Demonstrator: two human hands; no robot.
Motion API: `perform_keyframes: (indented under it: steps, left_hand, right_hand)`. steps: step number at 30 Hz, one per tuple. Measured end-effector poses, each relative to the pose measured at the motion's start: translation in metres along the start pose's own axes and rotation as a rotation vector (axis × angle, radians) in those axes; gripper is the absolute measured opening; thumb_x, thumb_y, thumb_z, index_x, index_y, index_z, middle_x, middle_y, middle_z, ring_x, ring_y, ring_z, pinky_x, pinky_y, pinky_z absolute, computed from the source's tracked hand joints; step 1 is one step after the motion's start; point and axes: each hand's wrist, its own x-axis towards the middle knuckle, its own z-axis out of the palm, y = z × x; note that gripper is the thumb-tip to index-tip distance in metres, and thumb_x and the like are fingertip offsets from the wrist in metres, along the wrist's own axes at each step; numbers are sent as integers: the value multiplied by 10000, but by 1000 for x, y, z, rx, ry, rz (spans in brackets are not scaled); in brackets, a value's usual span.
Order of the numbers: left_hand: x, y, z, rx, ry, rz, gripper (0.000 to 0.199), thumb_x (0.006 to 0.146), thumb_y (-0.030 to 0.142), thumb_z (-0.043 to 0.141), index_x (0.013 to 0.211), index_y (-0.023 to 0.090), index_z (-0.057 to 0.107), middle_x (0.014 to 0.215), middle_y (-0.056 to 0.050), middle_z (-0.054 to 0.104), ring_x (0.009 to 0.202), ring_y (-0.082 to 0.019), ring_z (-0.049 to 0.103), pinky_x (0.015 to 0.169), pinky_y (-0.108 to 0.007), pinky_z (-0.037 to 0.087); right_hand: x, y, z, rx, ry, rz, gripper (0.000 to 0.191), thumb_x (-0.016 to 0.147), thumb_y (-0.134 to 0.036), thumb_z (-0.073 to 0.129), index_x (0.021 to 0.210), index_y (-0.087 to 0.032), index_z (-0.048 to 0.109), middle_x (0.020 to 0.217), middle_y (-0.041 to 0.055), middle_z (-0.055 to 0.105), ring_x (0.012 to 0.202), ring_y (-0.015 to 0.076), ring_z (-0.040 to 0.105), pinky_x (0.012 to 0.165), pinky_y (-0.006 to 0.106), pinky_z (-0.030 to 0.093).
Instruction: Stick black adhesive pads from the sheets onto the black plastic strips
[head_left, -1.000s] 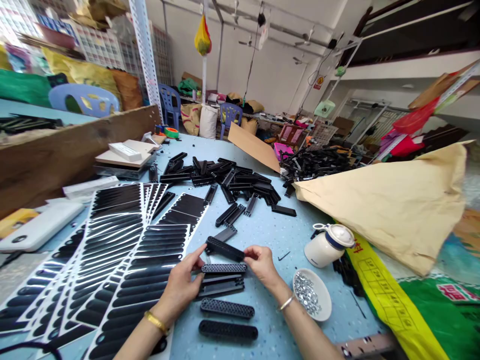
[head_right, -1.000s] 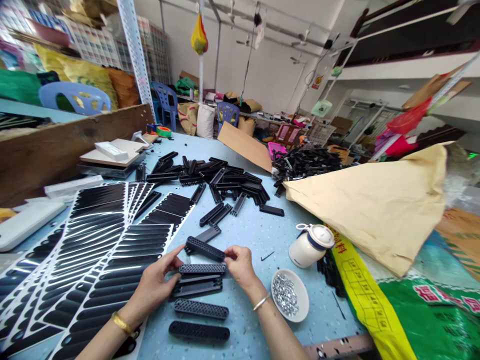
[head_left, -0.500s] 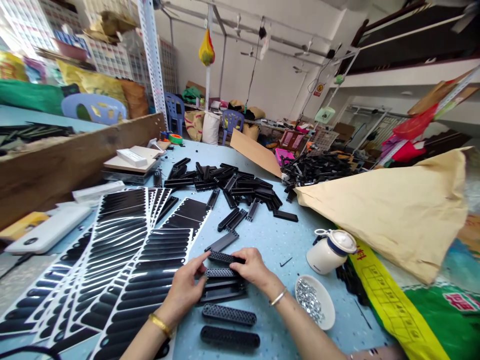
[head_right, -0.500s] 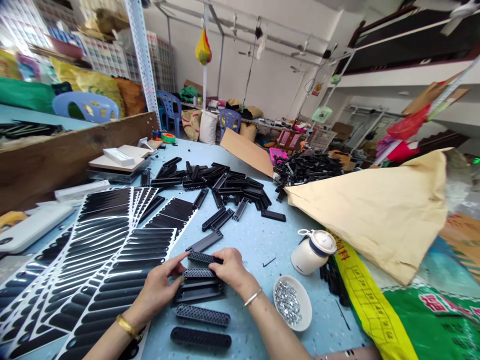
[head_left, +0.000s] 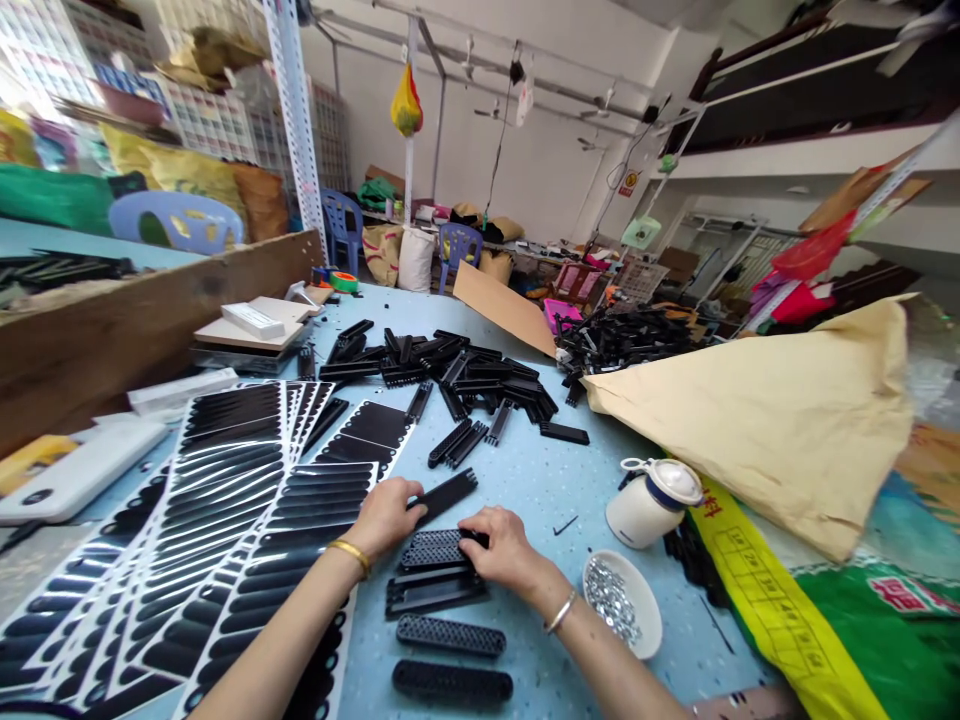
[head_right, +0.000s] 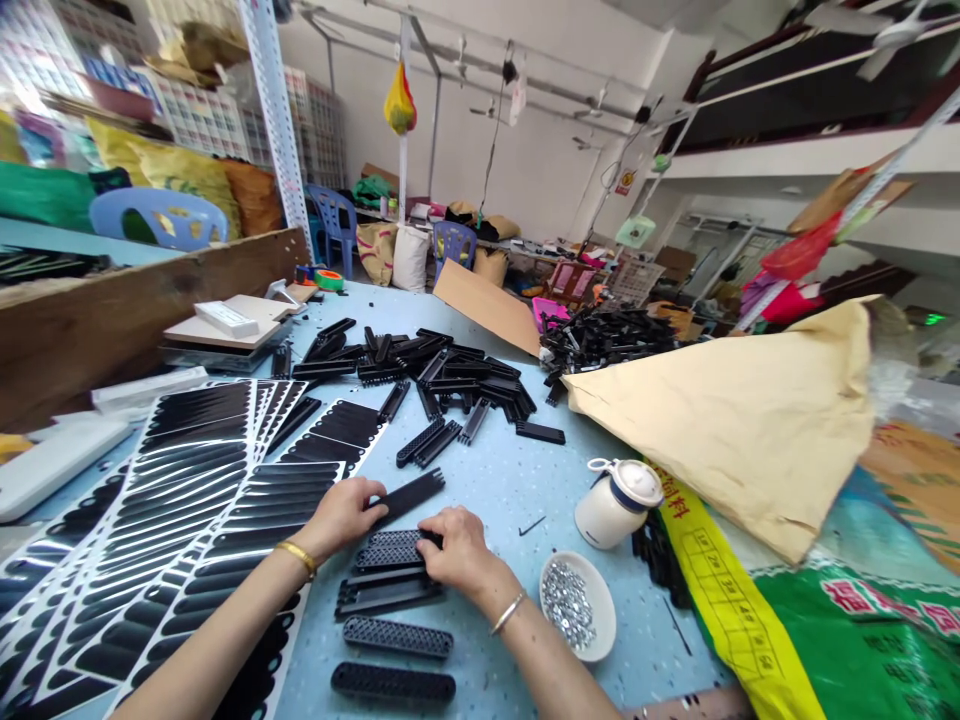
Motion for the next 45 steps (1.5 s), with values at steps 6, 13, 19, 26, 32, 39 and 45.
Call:
perform_keyframes:
  steps: [6,13,19,26,32,39,45]
  left_hand:
    - [-11,7,0,-54,-50,141,159,785,101,587,843,192,704,841,-12,723,860,-199,656,827,-334,484]
    - [-33,0,-10,-119,56,21,360,826,271,445,1057,191,709,914,-50,758,845,-220,685,704,-281,478]
    - [-83,-4,-8,-101,-6,-71,241,689,411,624,740,187,697,537,-8,632,538,-214,593,527,-276,363]
    - [-96,3,22,-265,29,-14,172,686,234,485,778,210,629,628,10,667,604,-180,635,605,-256,444]
    - [-89,-15,23,-345,243,-134,276,746,360,492,904,207,660,740,-48,744,680,-241,694,650,-321,506]
    - [-42,8,43,-513,385,-131,664,851,546,329,1243,81,596,1304,-174,637,1224,-306,582,1046,-422,437]
    - [-47,22,54,-577,356,-86,620,868,533,319,1112,83,667,1120,-161,730,1059,-276,679,972,-393,510]
  right_hand:
    - [-28,19,-14,-11,137,153,189,854,-252,592,866,-162,758,834,93,726,783,208,656,724,280,453]
    - [-62,12,4,16,97,238,257,753,-391,713,605,-183,680,568,47,631,576,191,583,575,279,364]
    - [-56,7,27,189,94,333,174,656,-249,786,599,-177,638,490,-23,567,474,135,520,485,233,318]
    - [-64,17,39,402,215,363,169,596,-55,696,697,-173,631,551,-45,590,488,123,545,469,201,389]
    - [-64,29,16,507,369,286,190,688,-207,657,862,-158,714,769,65,711,647,201,648,591,284,507]
    - [-10,18,15,665,470,214,499,941,-491,380,927,-135,730,868,95,734,799,221,665,725,310,514]
    - [-15,2,30,711,473,213,528,951,-501,362,930,-136,743,882,86,737,879,227,662,812,314,494]
